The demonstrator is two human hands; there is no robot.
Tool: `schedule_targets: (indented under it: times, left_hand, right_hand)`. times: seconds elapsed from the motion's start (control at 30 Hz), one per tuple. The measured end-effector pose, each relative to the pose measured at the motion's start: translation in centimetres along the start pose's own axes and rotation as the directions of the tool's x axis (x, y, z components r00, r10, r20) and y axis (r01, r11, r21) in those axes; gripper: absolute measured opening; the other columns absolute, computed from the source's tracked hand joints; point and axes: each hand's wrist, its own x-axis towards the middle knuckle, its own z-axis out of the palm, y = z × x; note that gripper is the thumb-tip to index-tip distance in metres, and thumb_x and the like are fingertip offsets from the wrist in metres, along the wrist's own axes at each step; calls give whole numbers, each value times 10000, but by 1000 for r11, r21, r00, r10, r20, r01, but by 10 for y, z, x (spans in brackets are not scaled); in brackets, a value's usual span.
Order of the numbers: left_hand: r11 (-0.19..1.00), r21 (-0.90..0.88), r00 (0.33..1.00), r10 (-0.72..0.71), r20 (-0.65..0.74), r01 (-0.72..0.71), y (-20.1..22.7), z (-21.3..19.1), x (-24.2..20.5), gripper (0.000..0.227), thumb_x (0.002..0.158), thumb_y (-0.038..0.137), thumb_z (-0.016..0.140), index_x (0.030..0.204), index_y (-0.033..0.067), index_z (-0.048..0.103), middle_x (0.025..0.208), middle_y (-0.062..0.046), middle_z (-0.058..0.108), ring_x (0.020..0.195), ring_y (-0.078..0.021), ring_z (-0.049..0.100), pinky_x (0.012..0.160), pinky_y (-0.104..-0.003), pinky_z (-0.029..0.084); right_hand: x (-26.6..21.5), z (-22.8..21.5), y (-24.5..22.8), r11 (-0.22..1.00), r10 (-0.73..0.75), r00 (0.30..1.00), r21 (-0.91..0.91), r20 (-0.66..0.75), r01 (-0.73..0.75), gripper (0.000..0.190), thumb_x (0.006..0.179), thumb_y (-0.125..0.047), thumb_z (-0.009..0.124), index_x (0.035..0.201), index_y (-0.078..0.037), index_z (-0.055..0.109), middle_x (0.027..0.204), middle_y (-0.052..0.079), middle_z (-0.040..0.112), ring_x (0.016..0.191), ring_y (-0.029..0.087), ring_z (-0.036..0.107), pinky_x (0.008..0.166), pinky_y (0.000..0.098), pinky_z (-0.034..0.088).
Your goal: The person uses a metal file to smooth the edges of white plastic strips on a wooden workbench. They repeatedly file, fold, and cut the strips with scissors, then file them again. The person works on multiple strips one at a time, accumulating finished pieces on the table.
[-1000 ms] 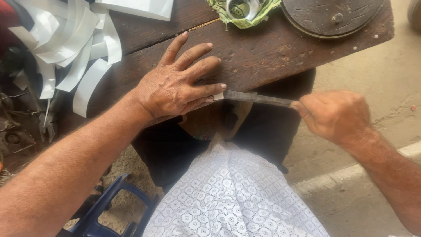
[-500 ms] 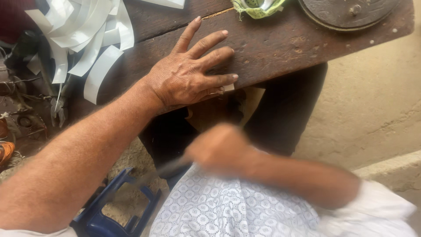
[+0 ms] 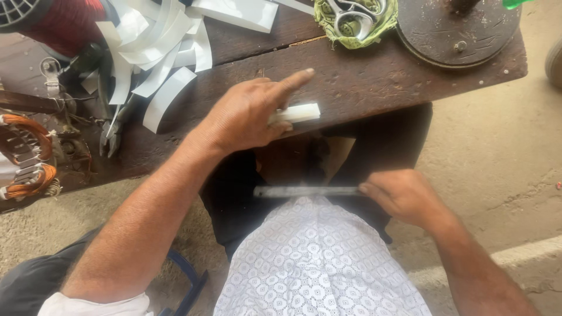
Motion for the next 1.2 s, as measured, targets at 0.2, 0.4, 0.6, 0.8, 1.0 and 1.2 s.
schedule_targets:
  times: [0.2,0.4,0.6,0.8,1.0,1.2]
  left_hand:
    - [985,-147,988,-107,-110,90,-24,-20,1,531,952,162,703,1454,192,533,1206,-111,695,1088,-266,700,914,-401,612]
    - [945,314,927,194,-322,-89,-20,-9,7,344,912,377,805,1128,117,743,1137,-131,708,1071,-293,670,909,-434,590]
    - [962,254,963,158,-220,-100,9,22,18,326,877,354,801,1059,93,731,965,-69,702,921,-258,686,742,-403,578]
    - [959,159,943,263,-204,-234,12,24,9,216,952,278,762,937,105,634,850,-52,643,817,-268,668,705,-414,550]
    - [942,201,936,305,-177,-269,1,32,9,234,970,337,756,1033,138,651,940,-38,629,921,-251,624,795,-415,520]
    - [890,305,917,386,-105,-339,-13,33,14,320,962,372,733,1280,384,709,1364,-35,584,1248,-265,520,1046,-468,429]
  right_hand:
    - [-22,15,33,993,89,972,101,-216,-69,415,1001,-423,532,761,-133,705,581,13,636,473,145,582,461,312,491]
    - [-35,6,58,984,173,925,105,-338,-146,456,1022,-457,507,767,-133,702,543,15,599,440,126,534,405,315,458]
    - [-39,-15,82,963,149,823,-109,-548,-246,488,1104,-432,537,785,-93,682,541,-6,528,426,127,467,383,312,362]
    - [-30,-34,85,949,-114,827,-307,-551,-73,480,1157,-488,540,899,-126,721,646,-14,572,472,70,484,460,269,371]
    - [-6,-59,95,893,-101,934,-444,-342,-66,482,1067,-493,529,755,-171,705,521,-15,521,389,90,391,356,264,341]
    - [11,-94,86,785,-117,969,-618,-218,-45,449,1046,-467,544,735,-165,664,531,-25,529,405,99,426,398,272,374]
